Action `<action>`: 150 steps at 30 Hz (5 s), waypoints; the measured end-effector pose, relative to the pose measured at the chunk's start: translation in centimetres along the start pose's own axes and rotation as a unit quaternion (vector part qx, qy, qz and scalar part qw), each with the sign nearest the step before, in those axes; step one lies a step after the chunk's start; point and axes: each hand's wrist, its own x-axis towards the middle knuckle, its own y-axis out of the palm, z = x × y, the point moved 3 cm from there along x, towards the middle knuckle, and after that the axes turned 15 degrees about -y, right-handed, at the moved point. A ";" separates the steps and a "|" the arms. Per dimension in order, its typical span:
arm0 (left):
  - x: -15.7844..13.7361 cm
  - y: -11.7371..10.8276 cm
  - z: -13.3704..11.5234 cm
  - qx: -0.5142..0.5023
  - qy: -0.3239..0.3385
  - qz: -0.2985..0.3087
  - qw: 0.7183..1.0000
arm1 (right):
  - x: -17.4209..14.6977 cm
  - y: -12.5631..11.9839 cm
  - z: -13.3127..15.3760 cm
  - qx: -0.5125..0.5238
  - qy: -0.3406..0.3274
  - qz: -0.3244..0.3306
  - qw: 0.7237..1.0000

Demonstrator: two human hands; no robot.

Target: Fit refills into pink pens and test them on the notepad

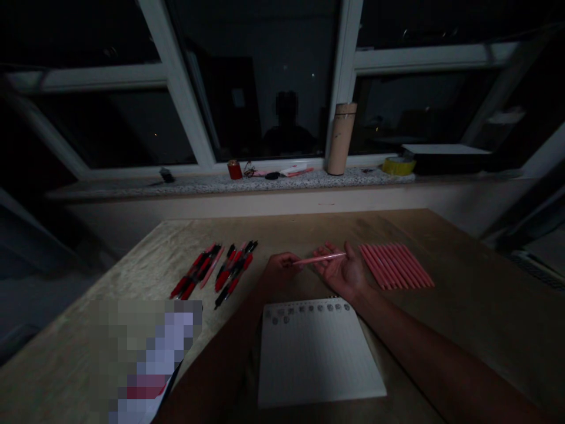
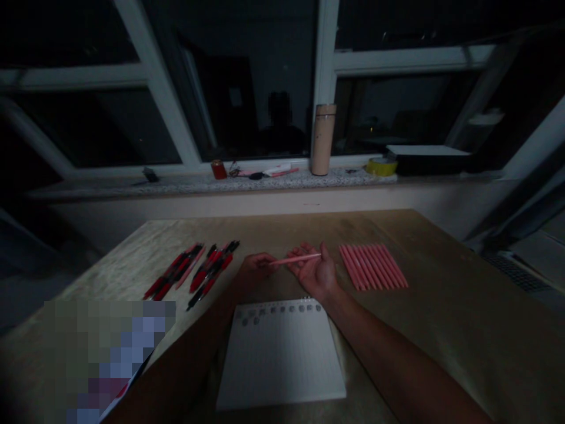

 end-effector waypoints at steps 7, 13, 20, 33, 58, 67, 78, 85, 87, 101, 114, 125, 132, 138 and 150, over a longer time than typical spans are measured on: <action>-0.2 0.4 0.3 0.032 0.013 -0.008 0.999 | -0.9 0.8 -0.2 0.030 0.018 0.029 0.999; 0.0 0.6 0.8 0.043 0.042 -0.005 0.998 | -0.8 0.6 -0.3 0.033 -0.002 0.015 0.999; 0.1 0.7 0.9 0.068 0.023 -0.014 0.997 | -0.7 0.2 -0.5 0.040 0.004 0.032 0.999; 0.2 0.6 1.2 0.102 0.037 -0.004 0.994 | -0.7 0.5 -0.5 -0.007 -0.004 0.045 0.999; 0.0 0.8 0.9 0.123 0.037 -0.001 0.992 | -1.1 1.4 -0.5 0.070 0.026 0.062 0.995; 0.0 0.7 0.8 0.121 0.039 0.010 0.992 | -1.0 1.2 -0.6 0.054 0.018 0.065 0.996; -0.1 0.8 0.5 0.146 0.033 -0.004 0.989 | -1.0 1.2 -0.7 0.071 0.017 0.058 0.996; -0.1 0.7 0.8 0.122 0.051 0.017 0.991 | -1.0 1.5 -0.5 0.045 0.016 0.055 0.997; 0.0 0.7 0.9 0.109 0.050 0.028 0.992 | -1.0 1.5 -0.7 0.007 0.015 0.048 0.999; -0.2 0.7 0.8 0.189 0.060 0.003 0.980 | -2.3 3.2 1.2 -0.424 -0.079 0.129 0.893; -0.6 1.0 0.1 0.278 0.081 0.018 0.957 | -6.2 3.0 -2.6 -0.488 -0.001 0.187 0.852; -0.2 0.9 0.8 0.257 0.090 0.019 0.962 | -6.8 2.6 -3.1 -0.592 -0.145 0.199 0.767; -0.3 1.0 0.7 0.254 0.092 0.024 0.963 | -6.6 2.9 -3.0 -0.637 -0.152 0.204 0.728; -0.2 0.9 0.8 0.246 0.090 0.032 0.965 | -6.7 3.1 -2.9 -0.629 -0.143 0.218 0.732; -0.1 0.9 1.0 0.241 0.089 0.031 0.966 | -6.8 2.8 -2.9 -0.634 -0.144 0.213 0.730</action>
